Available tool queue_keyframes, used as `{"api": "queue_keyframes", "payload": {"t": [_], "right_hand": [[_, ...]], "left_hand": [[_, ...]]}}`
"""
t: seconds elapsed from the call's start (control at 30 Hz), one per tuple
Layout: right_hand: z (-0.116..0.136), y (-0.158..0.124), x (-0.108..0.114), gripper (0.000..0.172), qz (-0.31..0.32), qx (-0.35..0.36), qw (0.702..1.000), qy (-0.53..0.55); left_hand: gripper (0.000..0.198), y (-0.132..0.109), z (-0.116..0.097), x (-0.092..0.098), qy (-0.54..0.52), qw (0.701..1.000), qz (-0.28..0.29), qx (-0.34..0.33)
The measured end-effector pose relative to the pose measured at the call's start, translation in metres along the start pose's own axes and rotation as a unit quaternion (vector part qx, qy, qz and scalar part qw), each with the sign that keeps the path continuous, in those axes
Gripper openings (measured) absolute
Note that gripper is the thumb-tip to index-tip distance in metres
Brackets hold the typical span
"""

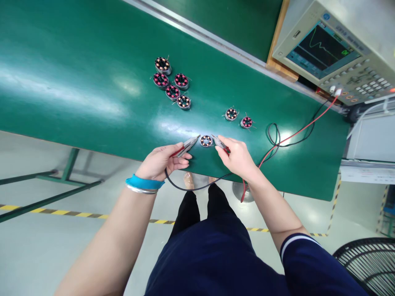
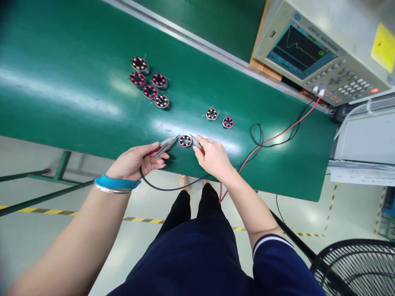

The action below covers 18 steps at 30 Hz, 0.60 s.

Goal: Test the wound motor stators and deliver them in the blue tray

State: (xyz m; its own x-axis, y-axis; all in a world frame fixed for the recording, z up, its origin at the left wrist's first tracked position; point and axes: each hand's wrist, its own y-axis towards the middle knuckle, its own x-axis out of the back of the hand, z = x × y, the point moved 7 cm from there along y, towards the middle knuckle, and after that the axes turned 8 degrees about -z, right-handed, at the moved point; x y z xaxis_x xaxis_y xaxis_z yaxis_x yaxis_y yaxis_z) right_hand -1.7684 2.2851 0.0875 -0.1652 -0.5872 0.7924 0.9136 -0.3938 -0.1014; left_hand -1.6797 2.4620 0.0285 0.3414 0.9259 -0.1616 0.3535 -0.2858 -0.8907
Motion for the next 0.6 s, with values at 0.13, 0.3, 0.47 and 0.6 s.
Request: {"api": "queue_keyframes", "payload": {"t": [0.13,0.3,0.47,0.6], "right_hand": [[-0.001,-0.001,0.0,0.04,-0.001,0.0,1.0,0.001],[-0.002,-0.002,-0.001,0.04,-0.004,0.0,1.0,0.005],[-0.002,-0.005,0.0,0.042,-0.008,0.003,1.0,0.01],[0.002,-0.011,0.001,0.043,-0.008,0.007,1.0,-0.028]], "left_hand": [[0.018,0.0,0.0,0.0,-0.002,1.0,0.0,0.001],[0.019,0.001,0.001,0.001,-0.002,1.0,0.004,0.0],[0.019,0.001,0.001,0.001,-0.004,1.0,0.005,-0.001],[0.02,0.0,0.001,0.001,-0.003,1.0,0.004,-0.001]]}}
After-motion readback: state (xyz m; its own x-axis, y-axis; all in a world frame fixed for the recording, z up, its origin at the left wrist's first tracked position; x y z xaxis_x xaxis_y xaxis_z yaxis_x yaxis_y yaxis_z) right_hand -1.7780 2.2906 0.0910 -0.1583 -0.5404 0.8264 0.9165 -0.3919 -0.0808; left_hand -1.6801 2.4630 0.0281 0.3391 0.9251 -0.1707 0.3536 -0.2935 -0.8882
